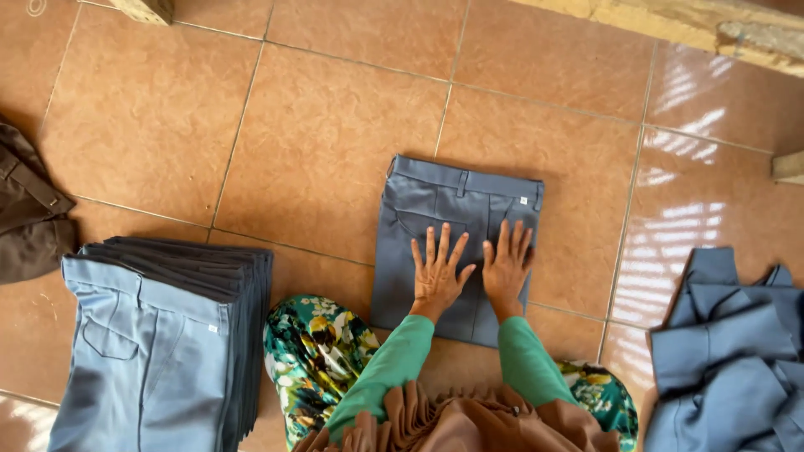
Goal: The person folds gray trousers by hand on a tiled floor, aligning legs and creasing folds, then stacks the folded trousers into a neat pile. The person repeats this process for several trousers, maintaining consistent alignment and stacking.
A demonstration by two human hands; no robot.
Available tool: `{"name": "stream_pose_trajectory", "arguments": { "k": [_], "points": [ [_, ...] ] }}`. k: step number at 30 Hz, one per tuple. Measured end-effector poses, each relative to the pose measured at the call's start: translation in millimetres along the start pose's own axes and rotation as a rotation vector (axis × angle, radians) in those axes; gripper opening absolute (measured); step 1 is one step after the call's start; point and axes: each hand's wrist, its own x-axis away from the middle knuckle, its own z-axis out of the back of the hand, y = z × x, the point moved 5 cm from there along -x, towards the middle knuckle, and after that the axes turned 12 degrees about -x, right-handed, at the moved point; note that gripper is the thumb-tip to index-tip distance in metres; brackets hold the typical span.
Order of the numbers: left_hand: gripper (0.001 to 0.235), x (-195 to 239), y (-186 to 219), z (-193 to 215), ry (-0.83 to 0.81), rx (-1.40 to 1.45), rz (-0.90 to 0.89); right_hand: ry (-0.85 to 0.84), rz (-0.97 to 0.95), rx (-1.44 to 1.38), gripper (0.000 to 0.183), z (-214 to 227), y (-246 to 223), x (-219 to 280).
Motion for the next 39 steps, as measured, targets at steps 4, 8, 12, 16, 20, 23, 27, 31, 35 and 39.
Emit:
{"name": "stream_pose_trajectory", "arguments": {
  "k": [4, 8, 12, 16, 20, 23, 27, 31, 35, 39],
  "points": [
    [0.069, -11, -31, -33, -0.047, -0.050, 0.002, -0.216, -0.104, -0.171, 0.057, 6, -7, 6],
    [0.062, -16, -59, -35, -0.088, -0.081, 0.045, -0.358, -0.186, -0.167, 0.062, -6, 2, 5],
    [0.061, -13, -89, -38, -0.028, -0.134, 0.171, -0.441, -0.232, -0.148, 0.065, -19, 12, 10],
    [0.062, -6, -116, -31, -0.016, -0.171, 0.193, -0.479, -0.250, -0.169, 0.067, -20, 21, 5],
    [0.073, -2, -132, -26, -0.110, 0.001, 0.362, -0.590, -0.275, -0.178, 0.067, -22, 35, -4],
    [0.084, 2, -136, -28, -0.241, 0.191, 0.593, -0.427, -0.273, -0.205, 0.058, -36, 70, -5],
    [0.099, 22, -132, -74, -0.392, 0.260, 0.821, -0.264, -0.474, -0.224, 0.073, -29, 110, 30],
    [0.115, 13, -131, -124, -0.475, 0.347, 0.879, -0.182, -0.519, -0.370, 0.087, -16, 116, 48],
    [0.067, 7, -130, -132, -0.534, 0.415, 0.930, -0.355, -0.786, -0.532, 0.073, -8, 120, 57],
    [0.062, 7, -128, -125, -0.512, 0.354, 0.937, -0.499, -0.992, -0.626, 0.078, -36, 146, 67]
  ]
}}
